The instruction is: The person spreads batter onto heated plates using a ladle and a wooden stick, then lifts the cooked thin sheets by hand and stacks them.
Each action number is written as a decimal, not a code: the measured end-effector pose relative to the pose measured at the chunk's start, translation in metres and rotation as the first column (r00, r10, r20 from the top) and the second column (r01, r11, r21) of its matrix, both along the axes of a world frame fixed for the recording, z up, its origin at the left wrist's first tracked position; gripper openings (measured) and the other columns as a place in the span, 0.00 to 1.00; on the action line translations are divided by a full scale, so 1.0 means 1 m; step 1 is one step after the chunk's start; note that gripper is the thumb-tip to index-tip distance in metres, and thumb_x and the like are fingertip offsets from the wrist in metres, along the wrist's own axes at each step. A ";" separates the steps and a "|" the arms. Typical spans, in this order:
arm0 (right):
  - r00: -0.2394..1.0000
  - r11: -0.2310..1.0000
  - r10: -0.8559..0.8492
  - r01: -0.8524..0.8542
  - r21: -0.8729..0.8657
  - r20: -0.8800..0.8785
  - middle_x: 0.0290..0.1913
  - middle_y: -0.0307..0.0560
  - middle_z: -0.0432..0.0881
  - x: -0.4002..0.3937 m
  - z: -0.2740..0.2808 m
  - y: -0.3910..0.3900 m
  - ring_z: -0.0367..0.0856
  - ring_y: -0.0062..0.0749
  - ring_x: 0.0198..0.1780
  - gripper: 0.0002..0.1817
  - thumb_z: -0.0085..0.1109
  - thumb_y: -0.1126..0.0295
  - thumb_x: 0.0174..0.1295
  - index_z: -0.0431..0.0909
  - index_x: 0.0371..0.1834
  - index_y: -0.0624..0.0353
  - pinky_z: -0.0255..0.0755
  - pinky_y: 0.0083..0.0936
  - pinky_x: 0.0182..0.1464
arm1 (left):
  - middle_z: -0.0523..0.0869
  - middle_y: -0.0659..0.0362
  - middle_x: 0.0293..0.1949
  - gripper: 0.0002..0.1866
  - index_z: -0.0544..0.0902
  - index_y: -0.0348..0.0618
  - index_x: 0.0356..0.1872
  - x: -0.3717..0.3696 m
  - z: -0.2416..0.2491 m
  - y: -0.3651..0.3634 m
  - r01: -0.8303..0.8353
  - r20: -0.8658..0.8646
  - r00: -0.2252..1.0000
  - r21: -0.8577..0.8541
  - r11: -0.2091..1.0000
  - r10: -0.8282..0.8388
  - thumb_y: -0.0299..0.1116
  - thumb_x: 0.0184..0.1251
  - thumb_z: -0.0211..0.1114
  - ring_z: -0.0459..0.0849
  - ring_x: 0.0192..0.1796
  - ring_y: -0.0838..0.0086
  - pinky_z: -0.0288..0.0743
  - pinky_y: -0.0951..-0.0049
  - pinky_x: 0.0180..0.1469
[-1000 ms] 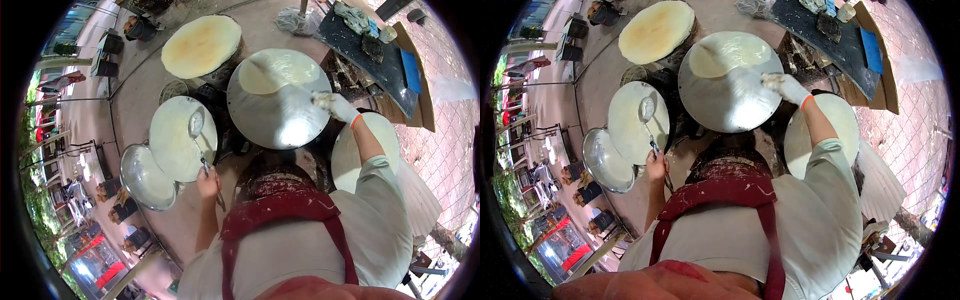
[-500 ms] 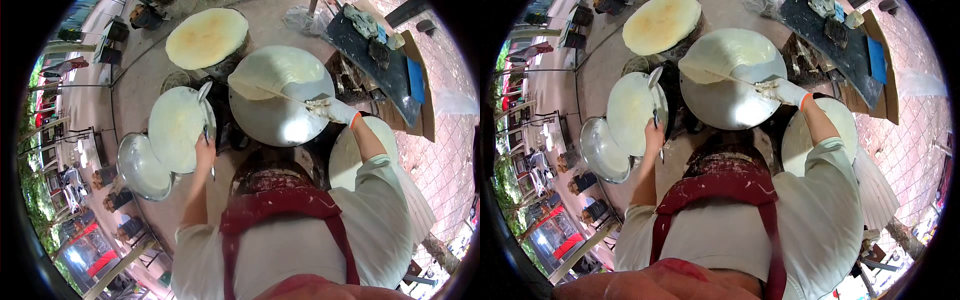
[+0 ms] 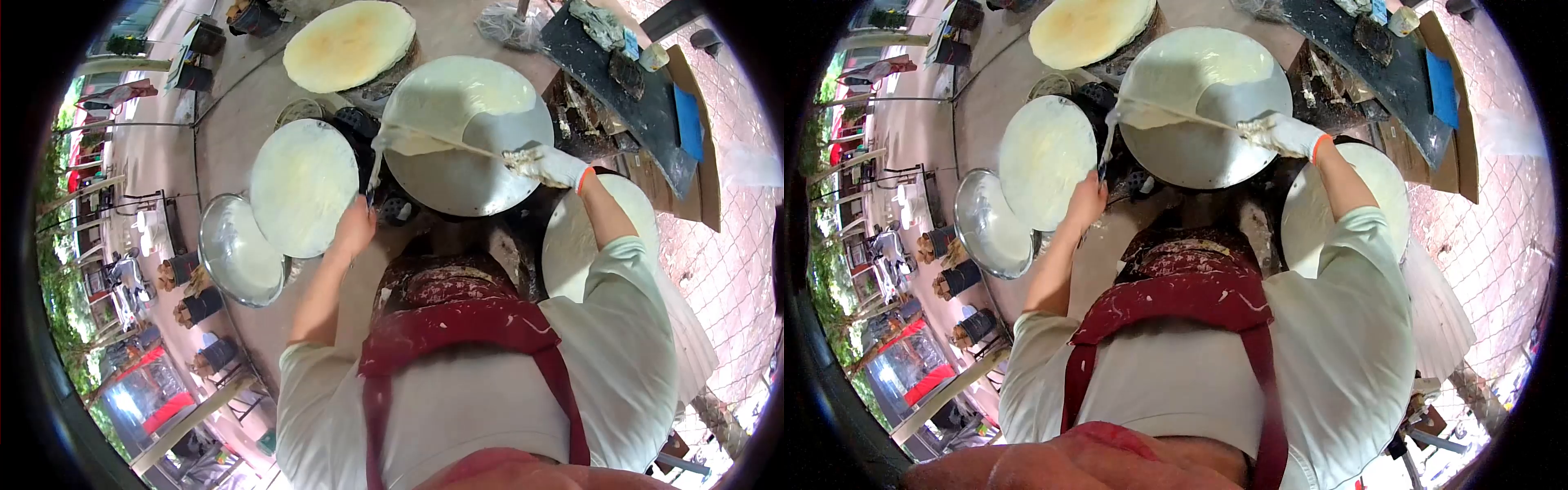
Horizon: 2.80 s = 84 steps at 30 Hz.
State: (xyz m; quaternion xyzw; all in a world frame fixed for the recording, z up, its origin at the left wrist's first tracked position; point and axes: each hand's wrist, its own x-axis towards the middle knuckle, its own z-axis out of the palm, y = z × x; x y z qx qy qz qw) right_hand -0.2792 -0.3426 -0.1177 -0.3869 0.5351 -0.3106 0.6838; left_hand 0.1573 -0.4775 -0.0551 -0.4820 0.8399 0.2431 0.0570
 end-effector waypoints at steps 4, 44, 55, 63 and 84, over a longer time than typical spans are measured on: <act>0.984 0.967 -0.119 0.085 0.242 0.130 0.40 0.36 0.84 0.010 -0.005 0.068 0.70 0.13 0.29 0.23 0.62 0.72 0.64 0.75 0.63 0.59 0.65 0.13 0.29 | 0.81 0.33 0.28 0.12 0.70 0.34 0.41 0.032 0.012 0.055 0.039 0.063 0.997 0.126 0.991 -0.047 0.35 0.69 0.55 0.81 0.36 0.36 0.74 0.40 0.39; 0.385 0.675 -0.574 0.722 -0.152 -0.723 0.36 0.68 0.83 0.230 0.005 0.077 0.82 0.62 0.43 0.25 0.47 0.51 0.69 0.75 0.40 0.68 0.75 0.50 0.45 | 0.64 0.65 0.17 0.07 0.73 0.38 0.34 0.113 0.059 0.061 -0.129 -0.508 0.548 0.734 0.667 0.664 0.29 0.73 0.53 0.59 0.12 0.81 0.53 0.78 0.13; 0.268 0.812 -0.418 0.538 -0.225 -0.868 0.33 0.67 0.82 0.151 -0.010 0.116 0.82 0.65 0.38 0.22 0.44 0.54 0.70 0.75 0.38 0.64 0.75 0.53 0.41 | 0.63 0.67 0.16 0.04 0.72 0.40 0.36 0.068 0.074 0.110 -0.276 -0.458 0.487 0.727 0.629 0.744 0.22 0.71 0.50 0.59 0.13 0.83 0.52 0.80 0.14; 0.404 0.857 -0.308 0.511 -0.067 -0.861 0.32 0.67 0.82 0.189 -0.015 0.151 0.82 0.62 0.34 0.37 0.42 0.48 0.71 0.52 0.74 0.63 0.73 0.54 0.37 | 0.64 0.67 0.18 0.04 0.74 0.38 0.36 0.047 0.077 0.115 -0.310 -0.415 0.494 0.736 0.601 0.764 0.26 0.72 0.55 0.59 0.14 0.84 0.51 0.81 0.15; 0.220 0.200 -0.970 0.964 -0.175 0.105 0.33 0.33 0.81 0.147 -0.041 0.134 0.76 0.16 0.31 0.22 0.64 0.62 0.65 0.78 0.60 0.55 0.70 0.16 0.33 | 0.66 0.66 0.19 0.05 0.75 0.40 0.35 0.036 0.078 0.113 -0.325 -0.412 0.482 0.735 0.594 0.773 0.29 0.71 0.56 0.62 0.16 0.83 0.54 0.81 0.15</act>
